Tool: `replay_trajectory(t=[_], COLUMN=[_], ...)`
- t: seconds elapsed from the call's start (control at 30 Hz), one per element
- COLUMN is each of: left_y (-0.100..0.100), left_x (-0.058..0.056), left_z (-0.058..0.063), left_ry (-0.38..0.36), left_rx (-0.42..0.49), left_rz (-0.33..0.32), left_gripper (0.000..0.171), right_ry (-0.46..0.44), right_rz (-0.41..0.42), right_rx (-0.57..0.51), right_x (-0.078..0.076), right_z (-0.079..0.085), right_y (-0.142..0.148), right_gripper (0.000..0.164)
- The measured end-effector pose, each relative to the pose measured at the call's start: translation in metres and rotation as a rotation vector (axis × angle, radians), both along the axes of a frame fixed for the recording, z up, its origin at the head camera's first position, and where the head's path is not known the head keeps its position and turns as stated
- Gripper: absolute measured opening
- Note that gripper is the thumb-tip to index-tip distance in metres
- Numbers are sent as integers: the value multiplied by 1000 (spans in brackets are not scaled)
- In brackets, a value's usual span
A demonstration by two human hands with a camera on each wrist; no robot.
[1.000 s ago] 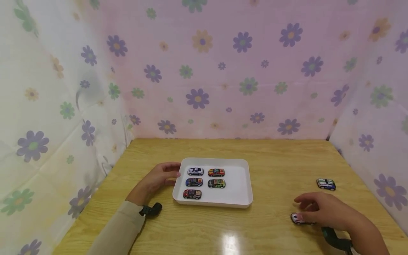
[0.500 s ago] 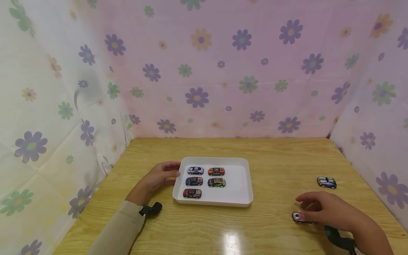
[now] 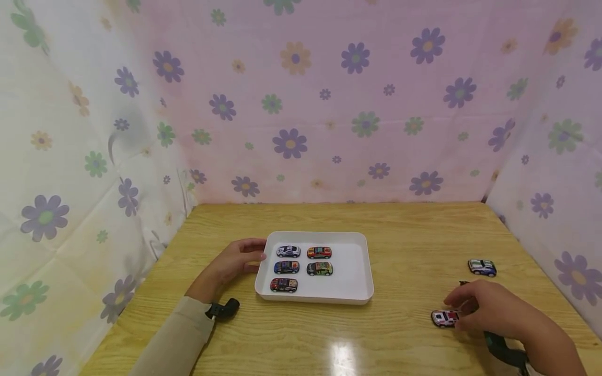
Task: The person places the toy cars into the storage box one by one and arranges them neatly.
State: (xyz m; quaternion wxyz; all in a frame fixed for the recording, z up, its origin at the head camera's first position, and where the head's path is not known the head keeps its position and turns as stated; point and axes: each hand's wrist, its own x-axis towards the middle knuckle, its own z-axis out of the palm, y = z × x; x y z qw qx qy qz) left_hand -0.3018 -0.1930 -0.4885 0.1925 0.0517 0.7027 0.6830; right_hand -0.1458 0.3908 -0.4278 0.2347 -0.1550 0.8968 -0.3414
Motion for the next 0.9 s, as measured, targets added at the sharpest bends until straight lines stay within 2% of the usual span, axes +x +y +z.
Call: replay_trajectory(t=[0.33, 0.5, 0.7, 0.9], left_y=[-1, -2, -2, -1], left_x=[1, 3, 2, 1], left_z=[1, 2, -1, 0], left_ry=[2, -7, -7, -5], left_rx=[2, 0, 9, 16], left_rz=[3, 2, -4, 0], left_gripper=[50, 50, 52, 51], right_ry=[61, 96, 69, 114], right_rz=[-32, -19, 6, 35], right_rx=[78, 79, 31, 67], right_x=[-2, -1, -3, -7], right_z=[3, 3, 1, 1], right_y=[-10, -14, -15, -15], right_gripper=[27, 17, 17, 16])
